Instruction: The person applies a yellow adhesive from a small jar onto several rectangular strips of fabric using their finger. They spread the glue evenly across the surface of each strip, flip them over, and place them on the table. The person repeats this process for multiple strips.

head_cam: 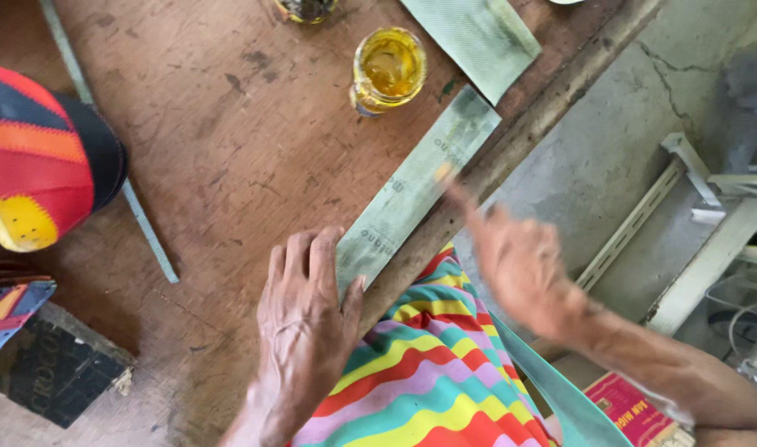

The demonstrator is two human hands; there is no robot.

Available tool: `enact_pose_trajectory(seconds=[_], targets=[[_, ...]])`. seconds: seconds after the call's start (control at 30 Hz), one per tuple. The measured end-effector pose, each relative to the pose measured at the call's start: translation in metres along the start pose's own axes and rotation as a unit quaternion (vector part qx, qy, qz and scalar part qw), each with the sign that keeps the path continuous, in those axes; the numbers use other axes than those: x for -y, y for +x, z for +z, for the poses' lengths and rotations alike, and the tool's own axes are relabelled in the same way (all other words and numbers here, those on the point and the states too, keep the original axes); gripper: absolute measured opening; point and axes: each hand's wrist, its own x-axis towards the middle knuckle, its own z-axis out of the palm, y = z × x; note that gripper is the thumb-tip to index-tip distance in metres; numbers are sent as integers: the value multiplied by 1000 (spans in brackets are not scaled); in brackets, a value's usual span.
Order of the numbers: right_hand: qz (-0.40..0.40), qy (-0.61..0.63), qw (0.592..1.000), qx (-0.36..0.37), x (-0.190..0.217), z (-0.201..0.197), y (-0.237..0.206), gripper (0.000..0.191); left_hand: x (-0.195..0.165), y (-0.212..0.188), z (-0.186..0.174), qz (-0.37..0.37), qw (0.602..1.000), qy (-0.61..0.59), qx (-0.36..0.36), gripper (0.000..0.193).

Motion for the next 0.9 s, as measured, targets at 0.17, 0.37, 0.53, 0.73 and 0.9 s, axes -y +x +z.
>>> enact_pose_trajectory(seconds=[0.17,0.37,0.53,0.73,0.9], targets=[[45,39,998,19,2,-20,11,84,-7,-2,-3,-51,998,20,36,56],[-153,77,977,-124,-22,24,3,79,-5,-2,-2,-76,994,58,58,39],[-149,-79,965,-201,-40,51,23,79,-5,-3,2,-68,994,82,41,37],[-28,40,999,11,-24,-4,38,95,-7,-7,11,-92,994,49,29,35],[-155,215,964,0,-32,-50,6,80,-11,5,-7,61,997,-40,-16,33]])
